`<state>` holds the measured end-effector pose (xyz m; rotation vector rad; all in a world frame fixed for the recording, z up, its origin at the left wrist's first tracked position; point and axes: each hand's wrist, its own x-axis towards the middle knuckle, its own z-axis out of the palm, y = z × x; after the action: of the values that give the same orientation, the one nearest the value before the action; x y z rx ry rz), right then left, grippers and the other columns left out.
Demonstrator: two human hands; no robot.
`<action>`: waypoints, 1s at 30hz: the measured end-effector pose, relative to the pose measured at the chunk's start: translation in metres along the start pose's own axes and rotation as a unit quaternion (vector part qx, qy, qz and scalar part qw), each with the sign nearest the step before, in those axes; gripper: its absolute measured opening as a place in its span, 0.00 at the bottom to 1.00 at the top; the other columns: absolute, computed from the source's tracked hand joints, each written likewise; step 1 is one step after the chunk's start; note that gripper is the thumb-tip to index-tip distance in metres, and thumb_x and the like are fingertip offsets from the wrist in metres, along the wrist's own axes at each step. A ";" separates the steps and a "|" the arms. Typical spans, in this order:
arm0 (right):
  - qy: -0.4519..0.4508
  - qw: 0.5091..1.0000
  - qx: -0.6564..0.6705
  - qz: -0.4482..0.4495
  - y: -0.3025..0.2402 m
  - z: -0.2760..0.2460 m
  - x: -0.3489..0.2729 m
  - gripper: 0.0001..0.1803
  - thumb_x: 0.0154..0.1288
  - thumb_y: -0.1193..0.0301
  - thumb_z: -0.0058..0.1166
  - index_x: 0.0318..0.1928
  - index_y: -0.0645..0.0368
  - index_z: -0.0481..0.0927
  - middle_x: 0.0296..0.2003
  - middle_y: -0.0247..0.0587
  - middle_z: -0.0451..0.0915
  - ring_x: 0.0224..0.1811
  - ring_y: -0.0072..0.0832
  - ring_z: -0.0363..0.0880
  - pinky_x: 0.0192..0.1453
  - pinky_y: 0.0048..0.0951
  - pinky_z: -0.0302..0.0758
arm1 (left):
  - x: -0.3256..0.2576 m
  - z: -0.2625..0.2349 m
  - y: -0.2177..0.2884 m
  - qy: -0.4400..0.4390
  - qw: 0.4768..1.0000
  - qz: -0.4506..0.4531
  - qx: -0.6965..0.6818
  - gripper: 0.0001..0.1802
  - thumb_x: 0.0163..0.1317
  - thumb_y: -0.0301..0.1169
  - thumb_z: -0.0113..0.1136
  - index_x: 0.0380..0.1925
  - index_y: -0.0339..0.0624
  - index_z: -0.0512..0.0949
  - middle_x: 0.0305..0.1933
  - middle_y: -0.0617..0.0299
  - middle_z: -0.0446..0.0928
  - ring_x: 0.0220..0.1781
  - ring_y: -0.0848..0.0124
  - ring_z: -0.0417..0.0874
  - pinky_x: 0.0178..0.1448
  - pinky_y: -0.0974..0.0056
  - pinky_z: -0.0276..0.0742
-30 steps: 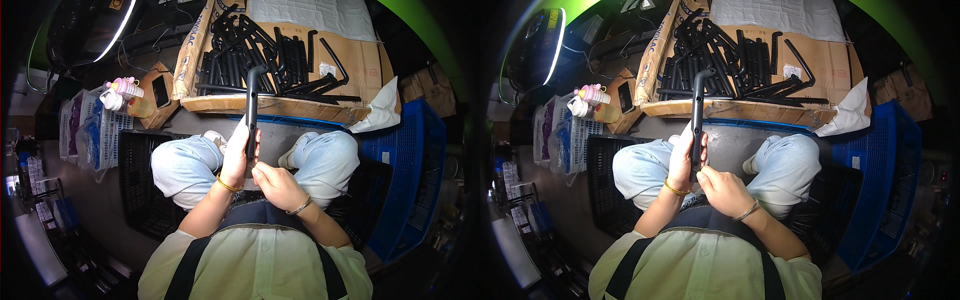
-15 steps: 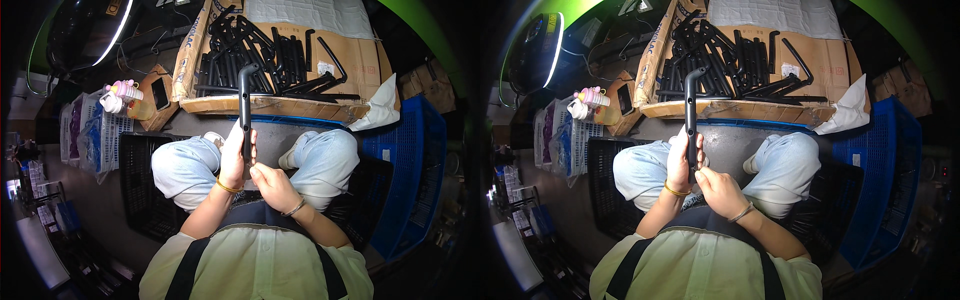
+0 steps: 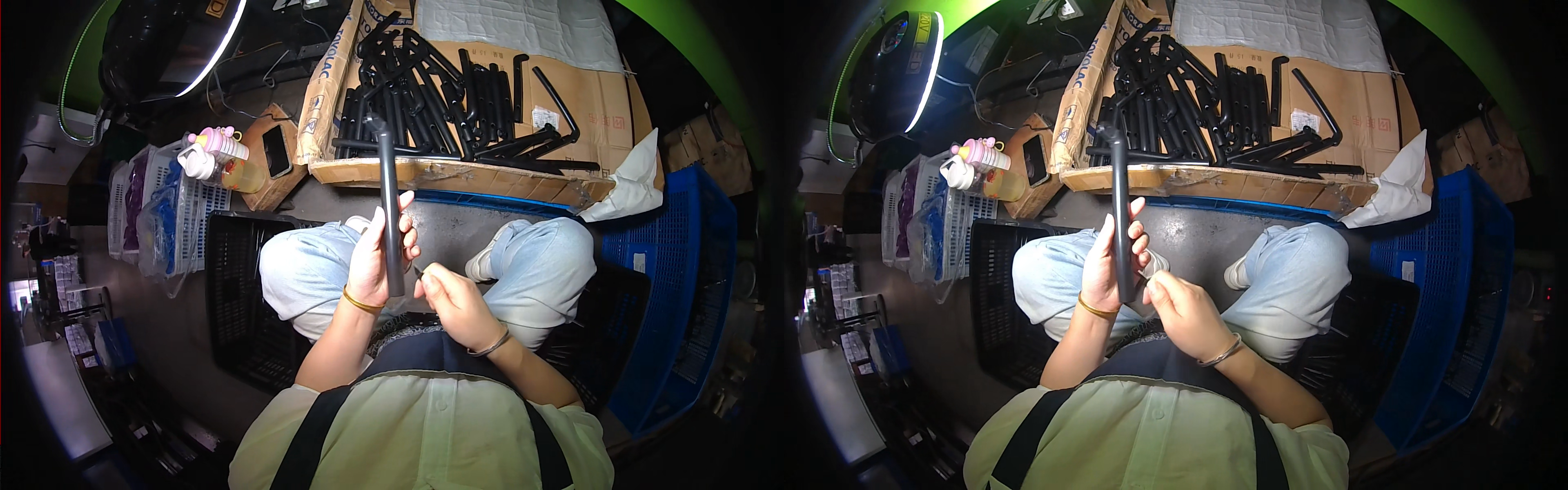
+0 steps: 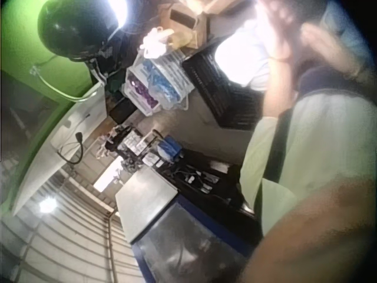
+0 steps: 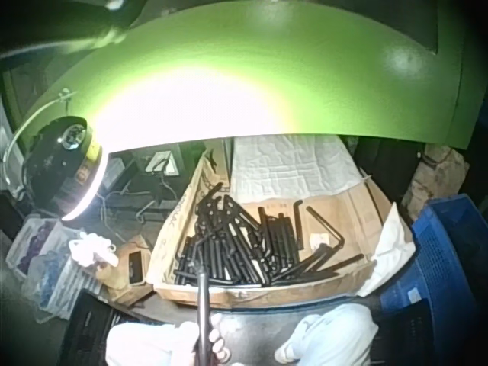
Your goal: The person assembles L-shaped plastic components by hand, inserting small connector pins into them.
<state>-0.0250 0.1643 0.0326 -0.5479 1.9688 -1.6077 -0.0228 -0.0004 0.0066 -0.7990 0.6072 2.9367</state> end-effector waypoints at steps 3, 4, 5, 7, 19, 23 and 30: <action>-0.044 0.997 0.054 0.047 -0.001 0.006 0.000 0.15 0.77 0.65 0.41 0.36 0.63 0.73 0.25 0.36 0.75 0.28 0.24 0.73 0.35 0.27 0.71 | 0.000 -0.007 0.003 -0.101 0.994 -0.008 0.039 0.21 0.75 0.46 0.43 0.58 0.45 0.67 0.31 0.68 0.68 0.28 0.79 0.69 0.30 0.74 0.71; -0.040 0.998 0.037 0.039 -0.002 0.007 0.001 0.15 0.76 0.65 0.42 0.36 0.63 0.74 0.25 0.37 0.76 0.28 0.24 0.73 0.36 0.28 0.71 | -0.002 -0.006 0.002 -0.099 0.993 -0.003 0.069 0.20 0.75 0.46 0.42 0.57 0.45 0.67 0.31 0.68 0.68 0.28 0.79 0.69 0.30 0.73 0.72; -0.038 0.999 0.020 0.032 -0.002 0.008 0.001 0.15 0.76 0.65 0.42 0.35 0.63 0.74 0.25 0.38 0.76 0.28 0.25 0.74 0.36 0.28 0.72 | -0.003 -0.005 0.001 -0.097 0.990 0.003 0.098 0.20 0.75 0.46 0.42 0.56 0.45 0.67 0.31 0.68 0.68 0.27 0.79 0.70 0.30 0.73 0.73; -0.023 0.999 0.021 0.032 -0.007 0.007 0.003 0.15 0.76 0.66 0.42 0.35 0.63 0.74 0.25 0.39 0.76 0.28 0.25 0.74 0.36 0.29 0.72 | -0.006 0.001 0.000 -0.101 0.987 0.018 0.123 0.17 0.75 0.45 0.42 0.53 0.45 0.67 0.31 0.67 0.69 0.27 0.80 0.70 0.29 0.74 0.72; 0.007 0.998 0.054 0.031 -0.010 0.009 0.003 0.16 0.76 0.66 0.42 0.33 0.63 0.74 0.19 0.32 0.69 0.21 0.18 0.65 0.28 0.26 0.65 | -0.017 0.006 0.002 -0.145 0.970 0.008 0.194 0.20 0.74 0.45 0.44 0.54 0.41 0.66 0.33 0.63 0.72 0.28 0.81 0.70 0.28 0.77 0.70; 0.003 0.997 0.069 0.034 -0.008 0.008 0.004 0.16 0.77 0.66 0.42 0.33 0.63 0.74 0.20 0.31 0.69 0.22 0.18 0.65 0.28 0.25 0.65 | -0.016 0.004 0.001 -0.147 0.972 0.001 0.185 0.20 0.74 0.45 0.44 0.54 0.41 0.66 0.33 0.63 0.72 0.28 0.81 0.70 0.26 0.78 0.69; -0.039 0.997 0.052 0.050 -0.006 -0.001 0.005 0.18 0.77 0.63 0.41 0.33 0.62 0.74 0.21 0.30 0.71 0.24 0.17 0.67 0.31 0.24 0.67 | -0.019 0.006 0.002 -0.122 0.950 0.031 0.286 0.23 0.74 0.46 0.42 0.57 0.40 0.66 0.32 0.63 0.74 0.25 0.81 0.72 0.27 0.78 0.69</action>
<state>-0.0292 0.1610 0.0378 -0.4569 1.8145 -1.5918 -0.0091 0.0011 0.0217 -0.3504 1.3771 2.6068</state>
